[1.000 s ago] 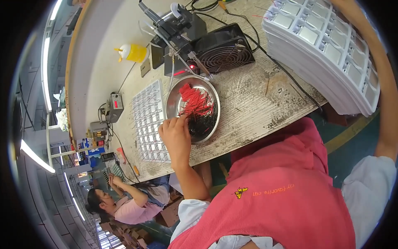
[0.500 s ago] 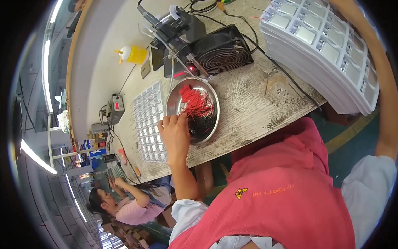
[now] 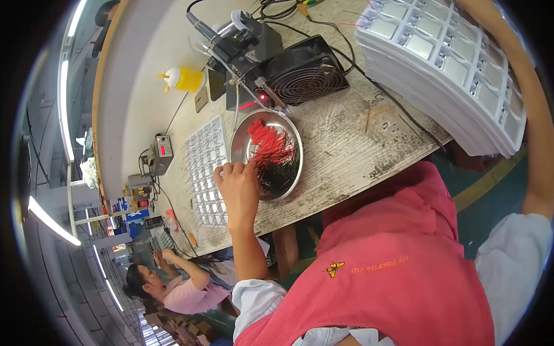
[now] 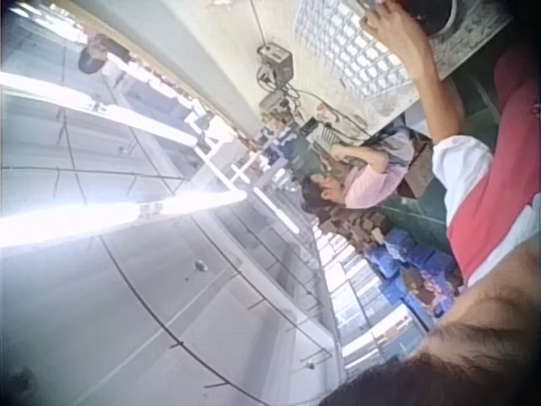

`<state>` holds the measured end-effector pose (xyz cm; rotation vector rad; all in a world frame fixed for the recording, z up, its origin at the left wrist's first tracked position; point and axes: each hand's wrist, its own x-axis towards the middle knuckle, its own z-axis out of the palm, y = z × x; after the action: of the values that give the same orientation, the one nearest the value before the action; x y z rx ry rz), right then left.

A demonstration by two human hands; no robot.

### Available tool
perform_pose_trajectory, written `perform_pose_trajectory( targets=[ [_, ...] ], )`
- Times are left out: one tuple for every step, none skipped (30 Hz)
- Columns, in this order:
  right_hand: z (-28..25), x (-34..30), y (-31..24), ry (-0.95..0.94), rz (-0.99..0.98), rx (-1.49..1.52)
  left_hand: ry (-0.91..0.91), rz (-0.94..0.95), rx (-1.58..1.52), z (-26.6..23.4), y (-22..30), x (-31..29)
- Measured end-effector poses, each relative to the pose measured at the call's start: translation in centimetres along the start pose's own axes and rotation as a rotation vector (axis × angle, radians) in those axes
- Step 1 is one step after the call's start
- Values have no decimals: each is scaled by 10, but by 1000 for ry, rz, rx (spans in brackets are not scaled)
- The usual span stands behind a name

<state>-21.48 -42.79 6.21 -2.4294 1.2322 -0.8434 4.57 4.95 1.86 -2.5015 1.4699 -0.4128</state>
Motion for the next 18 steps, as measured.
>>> perform_pose_trajectory(
  targets=[
    [-1, 0, -1, 1, 1, -1, 0, 1, -1, 0, 0, 0],
    [-2, 0, -2, -10, 1, -7, -1, -3, 7, 1, 0, 1],
    [-2, 0, -3, -21, 1, -14, -2, -7, 15, 1, 1, 1],
    [-2, 0, -4, -21, 1, -13, -2, -7, 16, 2, 1, 0],
    [-2, 0, -4, -20, 10, -22, -4, -8, 18, 3, 1, 0],
    [-2, 0, -5, -19, 18, -30, -5, -8, 21, 4, 2, 0],
    [-1, 0, -3, -19, 19, -30, -5, -8, 21, 3, 2, 0],
    [0, 0, 0, 1, -4, -38, -4, -11, 15, 2, 3, 0],
    [1, 0, 2, 21, -26, -45, -4, -15, 9, 2, 3, 0],
    [0, 0, 2, 22, -25, -46, -4, -14, 9, 1, 3, 0],
    [0, 0, 0, 16, -13, -44, -9, -19, 10, 1, 4, 0],
    [0, 0, -2, 11, -1, -43, -14, -25, 10, 1, 4, 0],
    [-1, -1, -5, 11, -1, -43, -14, -25, 11, 1, 4, 1],
    [-3, -1, -8, -10, 18, -20, -18, -29, 12, 1, 5, 1],
    [-4, -2, -10, -32, 38, 2, -22, -34, 14, 1, 6, 1],
    [-3, -1, -9, -31, 38, 2, -22, -33, 13, 1, 7, 1],
    [-2, -1, -6, -22, 33, 4, -14, -36, 15, 0, 9, 1],
    [-2, -1, -5, -13, 28, 6, -7, -38, 17, 0, 10, 1]
  ],
)
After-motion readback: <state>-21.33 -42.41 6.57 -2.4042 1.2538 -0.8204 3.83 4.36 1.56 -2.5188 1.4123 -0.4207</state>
